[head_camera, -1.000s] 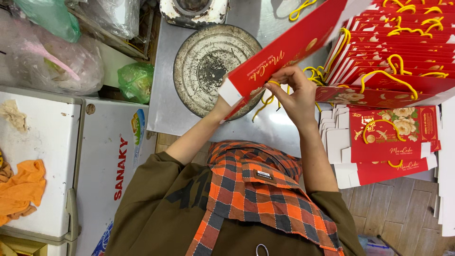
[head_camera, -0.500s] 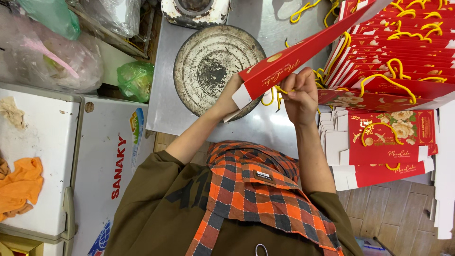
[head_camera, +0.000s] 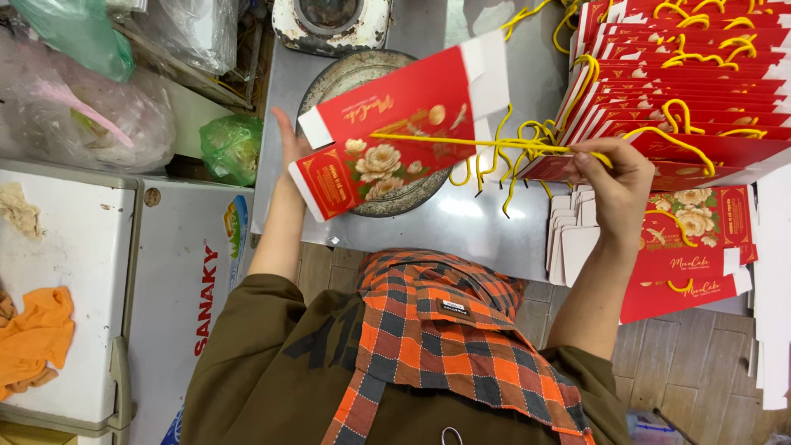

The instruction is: The person assembles red gift bags by inserting yellow rope handles into the designated holes on the sides of the bags. They repeatedly pick up flat, unassembled bags, thread the handles through, and place the finished bags into a stack.

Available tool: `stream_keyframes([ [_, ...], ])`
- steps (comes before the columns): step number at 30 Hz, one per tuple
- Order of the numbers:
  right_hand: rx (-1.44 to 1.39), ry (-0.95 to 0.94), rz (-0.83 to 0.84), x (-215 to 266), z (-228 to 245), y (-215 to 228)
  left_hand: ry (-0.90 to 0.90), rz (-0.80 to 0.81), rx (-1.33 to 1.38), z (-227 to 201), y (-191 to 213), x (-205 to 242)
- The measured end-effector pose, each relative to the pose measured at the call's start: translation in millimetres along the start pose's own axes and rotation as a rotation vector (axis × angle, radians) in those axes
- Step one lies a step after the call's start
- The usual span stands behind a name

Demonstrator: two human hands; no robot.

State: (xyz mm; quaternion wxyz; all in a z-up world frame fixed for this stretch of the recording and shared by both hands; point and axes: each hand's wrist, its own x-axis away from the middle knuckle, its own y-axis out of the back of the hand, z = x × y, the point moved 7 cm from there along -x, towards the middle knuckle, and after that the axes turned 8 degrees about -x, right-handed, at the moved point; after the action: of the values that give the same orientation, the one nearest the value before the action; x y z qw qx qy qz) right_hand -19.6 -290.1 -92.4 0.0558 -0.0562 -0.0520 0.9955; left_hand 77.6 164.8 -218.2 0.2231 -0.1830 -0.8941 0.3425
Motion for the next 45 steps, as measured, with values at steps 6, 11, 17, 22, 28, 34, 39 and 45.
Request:
stream_keyframes([
  [6,0.098,-0.067,0.166,-6,-34,-44,0.275,-0.287,-0.667,-3,99,0],
  [11,-0.05,-0.24,0.21,-20,-78,-93,-0.437,-0.709,-1.601,-111,-4,30],
  [17,-0.065,-0.161,0.393,-20,-68,-173,-0.76,0.128,-1.487,-11,-186,11],
  [22,-0.046,-0.233,0.293,-25,-99,-143,-0.845,-0.073,-1.597,11,-166,-3],
  [28,0.098,-0.266,0.003,-43,-163,-94,-0.69,-0.132,-1.469,26,-112,-23],
  [34,-0.284,-0.546,-0.073,-48,-187,-94,-0.778,-0.129,-1.401,34,-101,-24],
  [39,-0.355,-0.553,-0.071,-43,-198,-115,-0.74,-0.235,-1.381,27,-102,-24],
  [45,-0.35,-0.586,0.056,-17,-184,-152,-0.847,-0.174,-1.515,26,-112,-22],
])
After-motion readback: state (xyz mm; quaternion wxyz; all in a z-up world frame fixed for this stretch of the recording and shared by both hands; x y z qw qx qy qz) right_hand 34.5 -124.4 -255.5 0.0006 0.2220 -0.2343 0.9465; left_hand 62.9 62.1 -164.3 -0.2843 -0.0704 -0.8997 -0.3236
